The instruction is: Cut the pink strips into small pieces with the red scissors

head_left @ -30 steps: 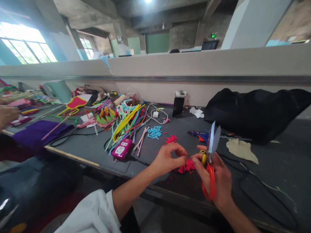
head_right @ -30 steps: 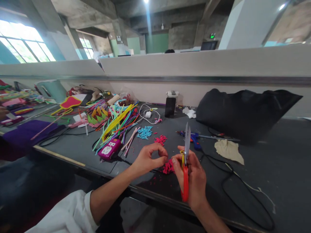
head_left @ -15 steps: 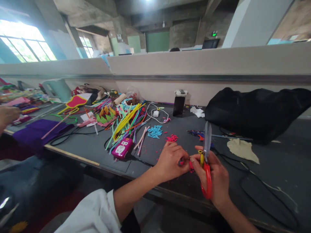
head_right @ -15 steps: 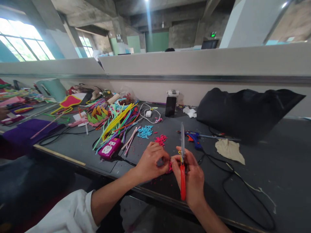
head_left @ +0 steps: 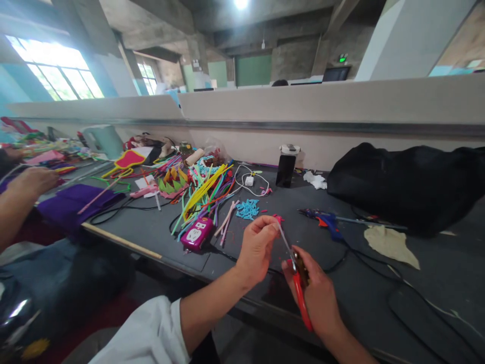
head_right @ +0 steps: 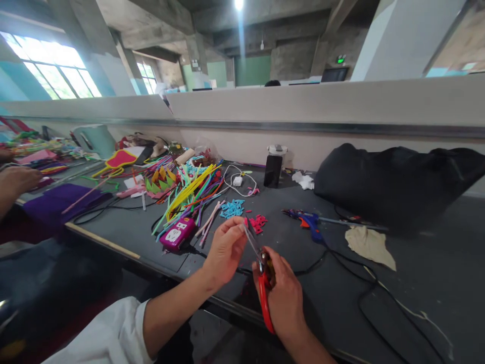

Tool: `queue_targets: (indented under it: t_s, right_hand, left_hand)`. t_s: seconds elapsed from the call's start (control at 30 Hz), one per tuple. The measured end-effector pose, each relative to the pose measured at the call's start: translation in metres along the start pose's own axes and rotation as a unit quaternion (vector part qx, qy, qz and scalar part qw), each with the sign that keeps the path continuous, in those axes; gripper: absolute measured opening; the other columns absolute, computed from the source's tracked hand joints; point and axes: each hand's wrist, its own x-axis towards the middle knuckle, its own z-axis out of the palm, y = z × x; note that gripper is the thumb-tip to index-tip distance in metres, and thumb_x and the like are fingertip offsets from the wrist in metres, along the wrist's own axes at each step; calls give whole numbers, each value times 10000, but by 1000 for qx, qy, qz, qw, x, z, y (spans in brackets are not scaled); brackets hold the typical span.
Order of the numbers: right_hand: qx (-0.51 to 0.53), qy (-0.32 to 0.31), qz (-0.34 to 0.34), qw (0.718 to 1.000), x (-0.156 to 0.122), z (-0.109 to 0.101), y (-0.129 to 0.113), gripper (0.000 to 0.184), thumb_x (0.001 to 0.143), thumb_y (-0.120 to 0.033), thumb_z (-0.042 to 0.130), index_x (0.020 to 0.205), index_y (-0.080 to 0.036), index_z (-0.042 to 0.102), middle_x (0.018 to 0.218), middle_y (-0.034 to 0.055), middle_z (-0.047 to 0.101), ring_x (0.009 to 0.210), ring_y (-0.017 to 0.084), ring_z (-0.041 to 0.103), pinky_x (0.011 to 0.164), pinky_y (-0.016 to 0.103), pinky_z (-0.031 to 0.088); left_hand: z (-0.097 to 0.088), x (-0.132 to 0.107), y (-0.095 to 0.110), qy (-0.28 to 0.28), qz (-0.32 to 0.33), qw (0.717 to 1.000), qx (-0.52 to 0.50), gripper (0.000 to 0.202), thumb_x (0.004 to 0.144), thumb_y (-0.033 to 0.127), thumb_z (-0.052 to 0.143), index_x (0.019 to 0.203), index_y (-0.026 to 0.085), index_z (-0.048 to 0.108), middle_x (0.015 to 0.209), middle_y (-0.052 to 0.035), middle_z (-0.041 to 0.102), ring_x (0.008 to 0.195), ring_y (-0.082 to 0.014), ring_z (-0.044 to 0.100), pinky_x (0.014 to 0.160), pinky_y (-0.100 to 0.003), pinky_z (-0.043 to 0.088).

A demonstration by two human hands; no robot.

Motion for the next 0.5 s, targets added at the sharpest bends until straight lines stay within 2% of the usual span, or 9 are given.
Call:
queue_targets:
  t_s: [0.27,0.5]
  right_hand:
    - [-44,19,-21,999,-5,5,7,375,893,-407,539,1167,-162,612,1022,86,725,881,211,705,811,351,561]
    - [-33,6,-15,999,-4,4,4,347,909,-402,515,1129,-155,622,991,79,732,832,186,712,754,289,563]
  left_hand:
    - [3,-4,-2,8,-8,1000,-22,154,678,243,734,709,158,609,687,24,533,656,-88,469,675,-219,378]
    - [4,-4,-2,4,-2,1000,-20,142,691,229,722,702,155,601,680,23,526,654,-88,462,675,-218,380]
